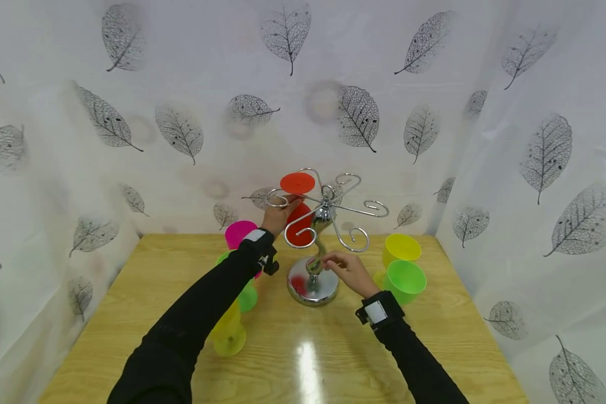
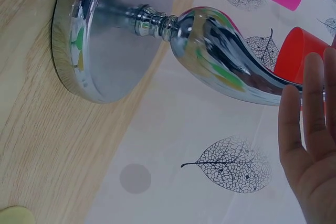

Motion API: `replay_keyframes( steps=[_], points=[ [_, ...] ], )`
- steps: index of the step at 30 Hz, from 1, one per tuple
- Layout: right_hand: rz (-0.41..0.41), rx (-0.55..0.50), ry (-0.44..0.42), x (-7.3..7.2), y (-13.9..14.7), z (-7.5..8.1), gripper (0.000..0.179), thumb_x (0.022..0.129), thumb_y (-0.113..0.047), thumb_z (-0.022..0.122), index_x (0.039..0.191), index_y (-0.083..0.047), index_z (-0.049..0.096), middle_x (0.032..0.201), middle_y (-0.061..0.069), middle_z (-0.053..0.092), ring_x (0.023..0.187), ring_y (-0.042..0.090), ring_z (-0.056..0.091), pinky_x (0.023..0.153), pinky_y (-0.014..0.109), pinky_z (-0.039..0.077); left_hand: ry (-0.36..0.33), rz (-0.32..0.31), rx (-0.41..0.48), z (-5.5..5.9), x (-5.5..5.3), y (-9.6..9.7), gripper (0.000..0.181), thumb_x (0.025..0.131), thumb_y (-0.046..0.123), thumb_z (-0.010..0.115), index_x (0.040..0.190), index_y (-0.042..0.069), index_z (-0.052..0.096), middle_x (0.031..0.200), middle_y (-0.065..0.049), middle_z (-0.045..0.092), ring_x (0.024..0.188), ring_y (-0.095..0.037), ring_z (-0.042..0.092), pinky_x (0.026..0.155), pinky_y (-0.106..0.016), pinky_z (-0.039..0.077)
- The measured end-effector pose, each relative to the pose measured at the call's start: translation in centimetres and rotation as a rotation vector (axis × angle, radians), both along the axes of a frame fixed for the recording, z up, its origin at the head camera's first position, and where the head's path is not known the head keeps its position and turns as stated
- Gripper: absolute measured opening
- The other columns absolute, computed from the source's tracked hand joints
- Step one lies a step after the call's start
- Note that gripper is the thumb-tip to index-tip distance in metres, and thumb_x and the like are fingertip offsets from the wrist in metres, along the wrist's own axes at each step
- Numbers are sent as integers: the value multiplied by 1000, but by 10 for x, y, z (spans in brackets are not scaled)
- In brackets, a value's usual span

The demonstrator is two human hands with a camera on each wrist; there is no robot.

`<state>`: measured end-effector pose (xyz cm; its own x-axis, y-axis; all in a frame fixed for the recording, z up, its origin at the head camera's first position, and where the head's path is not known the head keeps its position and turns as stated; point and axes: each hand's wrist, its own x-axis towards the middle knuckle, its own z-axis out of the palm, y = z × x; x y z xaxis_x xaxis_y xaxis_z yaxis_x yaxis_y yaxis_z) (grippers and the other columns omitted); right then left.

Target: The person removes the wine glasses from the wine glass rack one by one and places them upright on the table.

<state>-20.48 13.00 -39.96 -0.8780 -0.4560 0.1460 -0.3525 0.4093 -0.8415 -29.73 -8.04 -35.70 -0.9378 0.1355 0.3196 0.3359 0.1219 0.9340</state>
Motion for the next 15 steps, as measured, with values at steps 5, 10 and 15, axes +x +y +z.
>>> replay_keyframes(
  steps=[5, 10, 15],
  points=[
    [1, -10, 22, 0, 0, -2, 22, 95, -3, 50, 109, 11, 61, 103, 27, 66, 93, 38, 63, 79, 18, 50, -4, 11, 61, -1, 0, -4, 25, 92, -1, 54, 111, -16, 60, 115, -34, 58, 112, -35, 59, 104, -38, 45],
    [-6, -15, 41, -7, 1, -13, 23, 96, -6, 50, 109, 9, 61, 102, 24, 67, 92, 35, 64, 79, 20, 51, 4, 30, 50, -4, 1, -9, 25, 94, 2, 52, 112, -13, 59, 115, -33, 59, 115, -39, 56, 106, -42, 43],
    [-22, -12, 54, -20, 4, -37, 24, 96, -13, 51, 109, 3, 63, 101, 17, 69, 91, 28, 65, 79, 22, 52, 0, 102, -21, -14, -7, -15, 25, 95, 3, 49, 116, -7, 59, 117, -27, 61, 115, -36, 55, 106, -40, 42]
  ],
)
